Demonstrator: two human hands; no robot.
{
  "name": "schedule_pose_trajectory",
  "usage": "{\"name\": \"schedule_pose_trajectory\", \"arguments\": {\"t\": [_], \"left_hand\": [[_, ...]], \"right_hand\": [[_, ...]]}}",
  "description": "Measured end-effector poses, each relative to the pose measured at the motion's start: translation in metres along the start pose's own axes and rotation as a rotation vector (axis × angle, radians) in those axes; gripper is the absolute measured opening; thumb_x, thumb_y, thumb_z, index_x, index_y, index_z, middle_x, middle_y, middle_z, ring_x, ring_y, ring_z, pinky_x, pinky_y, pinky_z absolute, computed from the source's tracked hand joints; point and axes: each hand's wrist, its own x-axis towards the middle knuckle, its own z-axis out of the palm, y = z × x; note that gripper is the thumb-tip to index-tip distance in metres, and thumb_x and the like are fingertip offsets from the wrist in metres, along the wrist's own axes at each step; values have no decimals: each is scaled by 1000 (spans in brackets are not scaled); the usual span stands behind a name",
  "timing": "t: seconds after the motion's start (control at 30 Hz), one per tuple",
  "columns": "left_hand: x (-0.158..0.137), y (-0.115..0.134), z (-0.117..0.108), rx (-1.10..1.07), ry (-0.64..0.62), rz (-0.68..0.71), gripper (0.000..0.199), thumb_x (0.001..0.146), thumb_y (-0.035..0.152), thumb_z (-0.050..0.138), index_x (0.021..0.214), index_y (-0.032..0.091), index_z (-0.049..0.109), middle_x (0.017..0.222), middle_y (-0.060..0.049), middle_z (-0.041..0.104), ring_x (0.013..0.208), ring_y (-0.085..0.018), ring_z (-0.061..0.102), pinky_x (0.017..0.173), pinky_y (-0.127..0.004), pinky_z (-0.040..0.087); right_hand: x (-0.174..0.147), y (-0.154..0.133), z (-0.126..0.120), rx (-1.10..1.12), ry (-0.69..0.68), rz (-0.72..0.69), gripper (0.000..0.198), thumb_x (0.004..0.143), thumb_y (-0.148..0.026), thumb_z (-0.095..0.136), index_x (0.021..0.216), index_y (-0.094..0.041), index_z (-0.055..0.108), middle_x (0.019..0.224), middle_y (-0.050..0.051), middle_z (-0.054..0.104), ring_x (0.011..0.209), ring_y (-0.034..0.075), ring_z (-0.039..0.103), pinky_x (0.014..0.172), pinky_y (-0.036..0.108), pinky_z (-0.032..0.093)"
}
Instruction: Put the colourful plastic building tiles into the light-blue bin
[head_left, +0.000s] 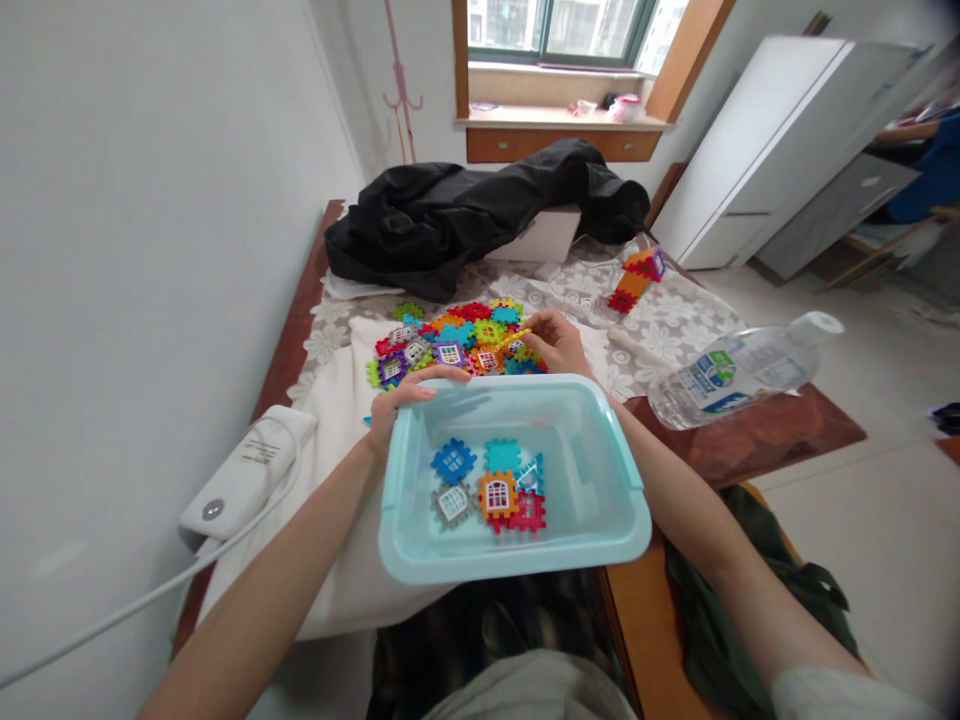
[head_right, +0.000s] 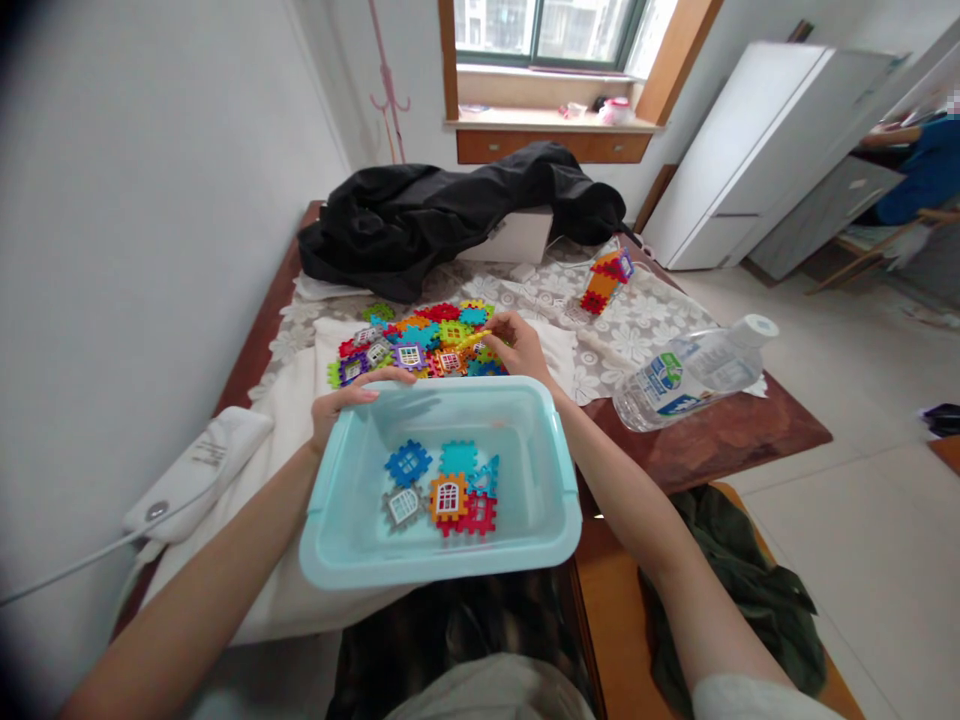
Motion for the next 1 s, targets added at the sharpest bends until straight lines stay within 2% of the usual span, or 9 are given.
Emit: {"name": "schedule_pose_trajectory", "arguments": {"t": [0.07, 0.23, 0.37, 0.5, 0.57, 0.73, 0.8, 0.9, 1.0], "left_hand": [[0, 0, 0, -5, -3, 5, 41, 66, 26, 70, 102, 13, 85, 97, -12, 81, 82, -27, 76, 72, -33, 61], [1, -1, -1, -14, -18, 11, 41, 66, 26, 70, 103, 13, 85, 94, -12, 81, 80, -27, 76, 72, -33, 61], [0, 0, -2, -9, -33, 17, 42, 67, 26, 69, 103, 12, 85, 96, -12, 82, 79, -28, 76, 73, -35, 61], [0, 0, -2, 10, -27, 28, 41, 68, 25, 68, 103, 12, 85, 97, -11, 82, 78, -27, 75, 71, -33, 59], [0, 0, -2, 7, -26, 29, 40, 67, 25, 69, 102, 12, 85, 96, -11, 82, 77, -26, 75, 70, -33, 59], [1, -2, -3, -3, -26, 22, 41, 67, 26, 70, 103, 13, 85, 97, -11, 81, 80, -26, 75, 71, -33, 60], [1, -2, -3, -1, -25, 15, 42, 68, 27, 70, 105, 13, 84, 97, -11, 81, 83, -28, 76, 73, -34, 61], [0, -2, -2, 1, -27, 22, 41, 69, 26, 70, 105, 12, 84, 97, -12, 81, 84, -28, 76, 75, -35, 60], [0, -1, -2, -7, -44, 22, 41, 70, 26, 70, 106, 12, 83, 96, -13, 81, 83, -29, 76, 75, -35, 59]], "right_hand": [[1, -2, -4, -2, -42, -4, 24, 89, -38, 74, 106, -23, 67, 102, 4, 72, 88, 20, 66, 83, 34, 54], [4, -8, -18, -172, -233, -44, 21, 89, -34, 68, 106, -23, 74, 110, 6, 78, 103, 25, 70, 98, 41, 55], [5, -9, -24, -274, -316, -73, 23, 86, -29, 68, 106, -23, 77, 110, 7, 80, 104, 27, 73, 99, 43, 56], [7, -12, -27, -283, -371, -87, 30, 91, -33, 69, 117, -24, 78, 117, 9, 80, 109, 28, 73, 100, 44, 57], [9, -14, -29, -291, -419, -93, 30, 92, -35, 70, 118, -24, 79, 117, 9, 80, 108, 28, 73, 99, 43, 56], [11, -20, -34, -326, -454, -68, 24, 89, -40, 73, 97, -19, 81, 97, 9, 77, 90, 25, 69, 85, 37, 55], [10, -22, -37, -325, -471, -20, 28, 88, -42, 75, 102, -18, 81, 98, 9, 77, 87, 24, 68, 83, 36, 55], [7, -21, -41, -296, -528, 42, 38, 88, -37, 75, 121, -19, 79, 106, 8, 79, 90, 24, 69, 83, 36, 56], [7, -14, -42, -285, -522, 64, 39, 86, -31, 73, 123, -20, 79, 103, 6, 79, 88, 23, 68, 79, 35, 56]]}}
